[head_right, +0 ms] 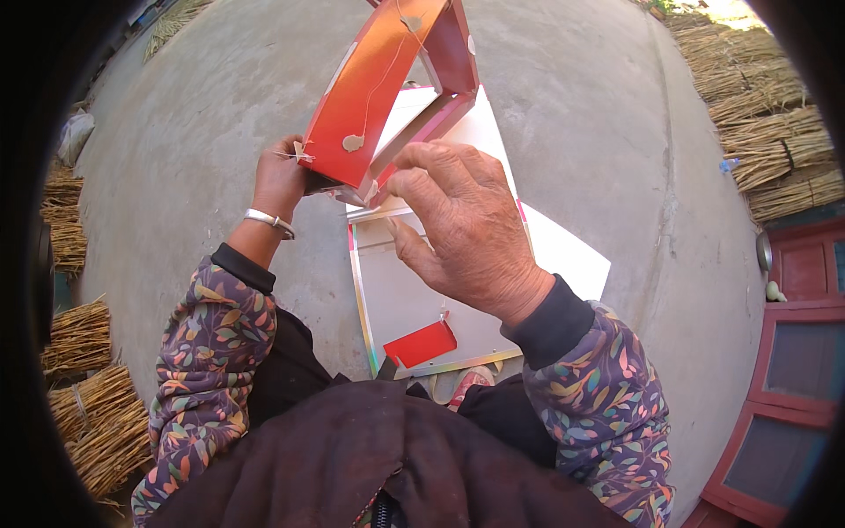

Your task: The person sits on the ground and disassembles a red cardboard box by hand. They peel off the lid, separate the frame, and tear away colored paper layers from the cardboard structure.

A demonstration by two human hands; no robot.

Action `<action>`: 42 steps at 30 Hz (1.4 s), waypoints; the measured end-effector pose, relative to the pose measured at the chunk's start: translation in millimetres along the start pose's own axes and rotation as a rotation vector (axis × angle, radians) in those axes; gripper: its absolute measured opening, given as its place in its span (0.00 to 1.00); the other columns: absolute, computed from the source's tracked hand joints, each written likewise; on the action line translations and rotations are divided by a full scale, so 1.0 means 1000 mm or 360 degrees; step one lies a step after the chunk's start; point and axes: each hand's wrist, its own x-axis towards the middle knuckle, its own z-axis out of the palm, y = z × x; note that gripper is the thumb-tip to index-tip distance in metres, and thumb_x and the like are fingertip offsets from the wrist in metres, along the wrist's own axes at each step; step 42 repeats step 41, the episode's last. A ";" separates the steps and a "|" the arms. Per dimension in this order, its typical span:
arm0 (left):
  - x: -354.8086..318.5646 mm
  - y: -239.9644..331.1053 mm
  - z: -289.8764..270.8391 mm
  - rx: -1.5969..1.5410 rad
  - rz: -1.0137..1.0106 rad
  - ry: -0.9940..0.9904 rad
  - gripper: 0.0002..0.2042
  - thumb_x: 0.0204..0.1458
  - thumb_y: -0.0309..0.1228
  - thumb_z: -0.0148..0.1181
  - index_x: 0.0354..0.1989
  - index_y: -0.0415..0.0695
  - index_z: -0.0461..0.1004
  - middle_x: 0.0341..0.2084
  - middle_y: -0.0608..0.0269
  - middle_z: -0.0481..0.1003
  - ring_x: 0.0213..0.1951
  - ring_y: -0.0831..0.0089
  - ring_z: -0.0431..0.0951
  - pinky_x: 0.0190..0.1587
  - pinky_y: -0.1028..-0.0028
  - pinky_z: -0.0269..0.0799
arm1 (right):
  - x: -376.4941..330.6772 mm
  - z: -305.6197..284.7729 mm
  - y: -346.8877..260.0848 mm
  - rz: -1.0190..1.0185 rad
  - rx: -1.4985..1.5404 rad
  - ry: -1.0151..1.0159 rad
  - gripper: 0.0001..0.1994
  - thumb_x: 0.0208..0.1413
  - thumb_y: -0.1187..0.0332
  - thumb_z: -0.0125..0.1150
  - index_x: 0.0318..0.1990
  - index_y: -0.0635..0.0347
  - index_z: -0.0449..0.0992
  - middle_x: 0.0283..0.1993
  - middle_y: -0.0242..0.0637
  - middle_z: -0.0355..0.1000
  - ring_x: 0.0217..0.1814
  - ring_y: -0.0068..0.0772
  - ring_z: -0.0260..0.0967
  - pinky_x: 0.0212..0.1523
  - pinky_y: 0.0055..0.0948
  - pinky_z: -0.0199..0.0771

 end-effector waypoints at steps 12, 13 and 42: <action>-0.044 0.027 0.016 0.0350 0.0575 0.0096 0.07 0.52 0.30 0.62 0.37 0.44 0.81 0.39 0.56 0.80 0.39 0.57 0.82 0.45 0.63 0.77 | 0.020 0.022 0.002 -0.0044 -0.0390 -0.0319 0.24 0.50 0.57 0.74 0.52 0.55 0.76 0.53 0.38 0.74 0.62 0.42 0.70 0.66 0.46 0.62; -0.043 0.027 0.016 0.0320 0.0575 0.0131 0.07 0.51 0.28 0.61 0.36 0.43 0.81 0.39 0.57 0.80 0.38 0.58 0.82 0.44 0.64 0.78 | 0.014 0.021 0.002 -0.0066 -0.0432 -0.0352 0.20 0.50 0.58 0.73 0.47 0.55 0.77 0.50 0.37 0.74 0.59 0.41 0.71 0.64 0.45 0.64; -0.045 0.011 0.024 0.0375 0.0863 0.0022 0.11 0.48 0.24 0.63 0.42 0.41 0.78 0.40 0.56 0.78 0.43 0.62 0.81 0.47 0.66 0.77 | -0.047 0.092 0.011 0.0518 0.0925 -0.0682 0.12 0.50 0.68 0.67 0.44 0.52 0.82 0.50 0.34 0.76 0.61 0.42 0.67 0.67 0.47 0.61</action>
